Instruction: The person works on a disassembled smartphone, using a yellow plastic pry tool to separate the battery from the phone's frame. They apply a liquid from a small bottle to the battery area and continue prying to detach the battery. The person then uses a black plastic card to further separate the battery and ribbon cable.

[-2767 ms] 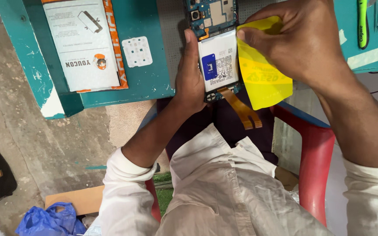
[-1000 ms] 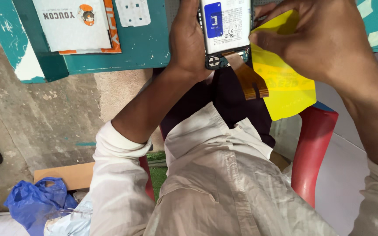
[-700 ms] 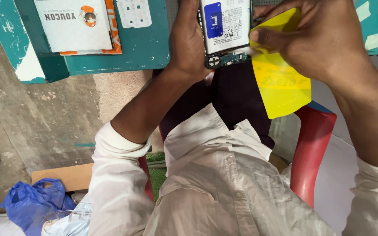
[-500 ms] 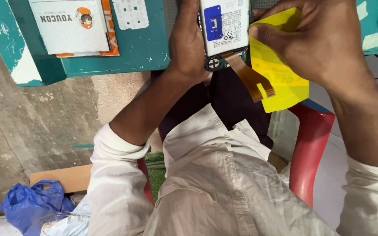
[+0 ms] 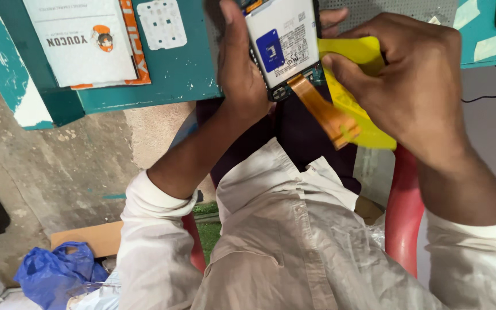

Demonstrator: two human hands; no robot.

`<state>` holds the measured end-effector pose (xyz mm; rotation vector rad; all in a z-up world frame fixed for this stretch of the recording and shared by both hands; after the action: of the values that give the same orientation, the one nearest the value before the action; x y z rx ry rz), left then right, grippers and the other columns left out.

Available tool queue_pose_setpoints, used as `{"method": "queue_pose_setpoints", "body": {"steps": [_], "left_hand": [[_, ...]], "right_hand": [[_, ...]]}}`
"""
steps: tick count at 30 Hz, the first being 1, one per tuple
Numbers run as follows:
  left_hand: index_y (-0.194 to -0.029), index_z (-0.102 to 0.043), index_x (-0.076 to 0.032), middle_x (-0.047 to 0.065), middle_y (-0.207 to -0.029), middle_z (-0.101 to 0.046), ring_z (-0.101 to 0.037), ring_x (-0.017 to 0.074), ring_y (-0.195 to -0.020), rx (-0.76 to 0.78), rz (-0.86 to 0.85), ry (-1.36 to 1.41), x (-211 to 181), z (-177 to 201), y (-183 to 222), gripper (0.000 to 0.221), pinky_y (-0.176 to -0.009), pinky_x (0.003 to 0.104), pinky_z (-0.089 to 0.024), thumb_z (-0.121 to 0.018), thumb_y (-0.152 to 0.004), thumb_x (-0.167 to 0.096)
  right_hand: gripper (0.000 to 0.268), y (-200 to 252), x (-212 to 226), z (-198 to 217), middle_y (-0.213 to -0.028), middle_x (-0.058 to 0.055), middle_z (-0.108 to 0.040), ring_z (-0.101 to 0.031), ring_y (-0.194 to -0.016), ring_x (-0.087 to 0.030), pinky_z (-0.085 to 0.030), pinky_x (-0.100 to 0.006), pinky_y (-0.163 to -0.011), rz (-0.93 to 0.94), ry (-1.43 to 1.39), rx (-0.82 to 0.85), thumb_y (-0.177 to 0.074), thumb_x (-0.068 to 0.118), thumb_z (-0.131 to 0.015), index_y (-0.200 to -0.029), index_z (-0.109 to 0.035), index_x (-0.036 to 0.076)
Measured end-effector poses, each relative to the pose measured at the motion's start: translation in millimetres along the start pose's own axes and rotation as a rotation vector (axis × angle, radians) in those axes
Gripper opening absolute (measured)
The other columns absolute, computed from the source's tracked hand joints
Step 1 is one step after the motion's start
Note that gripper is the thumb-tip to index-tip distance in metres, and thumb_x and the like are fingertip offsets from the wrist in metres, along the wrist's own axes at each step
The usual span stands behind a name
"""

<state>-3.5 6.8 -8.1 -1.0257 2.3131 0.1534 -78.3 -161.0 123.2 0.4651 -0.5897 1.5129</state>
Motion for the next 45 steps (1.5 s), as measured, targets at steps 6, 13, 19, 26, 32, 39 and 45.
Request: {"method": "queue_pose_setpoints", "body": {"steps": [6, 13, 19, 26, 32, 39, 45], "left_hand": [[-0.152, -0.040, 0.003, 0.028, -0.143, -0.059, -0.063, 0.0369, -0.125, 0.040, -0.087, -0.095, 1, -4, 2, 0.087, -0.109, 0.046, -0.055, -0.016, -0.110, -0.069], [-0.157, -0.034, -0.002, 0.023, -0.145, -0.050, -0.061, 0.0381, -0.124, -0.015, -0.118, -0.084, 1, -10, 4, 0.092, -0.101, 0.045, -0.056, -0.033, -0.103, -0.076], [-0.160, -0.031, -0.005, 0.020, -0.153, -0.047, -0.061, 0.0357, -0.120, 0.006, -0.069, -0.097, 3, -3, 5, 0.099, -0.102, 0.045, -0.055, -0.035, -0.098, -0.082], [-0.159, -0.030, -0.011, 0.015, -0.154, -0.046, -0.063, 0.0352, -0.125, 0.025, -0.081, -0.133, 3, 2, 9, 0.103, -0.106, 0.050, -0.056, -0.029, -0.089, -0.086], [-0.158, -0.031, -0.010, 0.014, -0.159, -0.044, -0.061, 0.0352, -0.126, 0.023, -0.069, -0.121, 3, 4, 11, 0.106, -0.105, 0.049, -0.055, -0.025, -0.088, -0.089], [-0.162, -0.027, -0.010, 0.014, -0.160, -0.041, -0.060, 0.0367, -0.125, 0.002, -0.006, -0.004, -6, 0, 9, 0.105, -0.106, 0.048, -0.054, -0.020, -0.089, -0.086], [-0.162, -0.030, -0.006, 0.016, -0.157, -0.045, -0.065, 0.0413, -0.123, 0.011, -0.036, 0.043, -8, -3, 5, 0.103, -0.103, 0.049, -0.055, -0.018, -0.095, -0.083]], "right_hand": [[0.012, 3, 19, -14, -0.098, -0.017, -0.075, -0.074, -0.079, -0.026, -0.055, -0.035, -0.065, 0.032, 0.096, -0.151, -0.105, 0.004, -0.083, -0.111, -0.073, -0.001], [0.009, 0, 22, -19, -0.096, -0.016, -0.074, -0.073, -0.073, -0.026, -0.055, -0.032, -0.059, 0.108, 0.141, -0.203, -0.103, 0.002, -0.078, -0.108, -0.071, -0.002], [0.019, 1, 20, -19, -0.094, -0.018, -0.075, -0.070, -0.063, -0.029, -0.053, -0.036, -0.052, 0.030, 0.173, -0.115, -0.100, 0.004, -0.076, -0.106, -0.061, -0.007], [0.018, 19, 18, -25, -0.091, -0.016, -0.070, -0.070, -0.069, -0.027, -0.053, -0.034, -0.057, -0.039, 0.093, -0.170, -0.108, 0.007, -0.076, -0.109, -0.062, -0.003], [0.017, 22, 15, -29, -0.091, -0.011, -0.068, -0.067, -0.066, -0.022, -0.049, -0.031, -0.054, 0.030, 0.066, -0.198, -0.108, 0.000, -0.078, -0.122, -0.067, 0.001], [0.017, 10, 29, -21, -0.082, -0.013, -0.067, -0.066, -0.064, -0.027, -0.047, -0.035, -0.053, 0.069, 0.091, -0.231, -0.097, -0.003, -0.078, -0.110, -0.068, -0.001], [0.011, 7, 28, -20, -0.090, -0.013, -0.070, -0.070, -0.073, -0.024, -0.050, -0.032, -0.059, 0.067, 0.069, -0.238, -0.100, -0.003, -0.078, -0.106, -0.069, -0.003]]}}
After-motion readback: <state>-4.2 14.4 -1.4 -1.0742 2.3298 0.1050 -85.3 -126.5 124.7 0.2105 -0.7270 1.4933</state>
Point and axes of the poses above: each hand's wrist, its own y-axis away from the middle knuckle, its own z-axis out of the back of the hand, x = y × z, the point moved 1 cm from there along -y, towards the middle knuckle
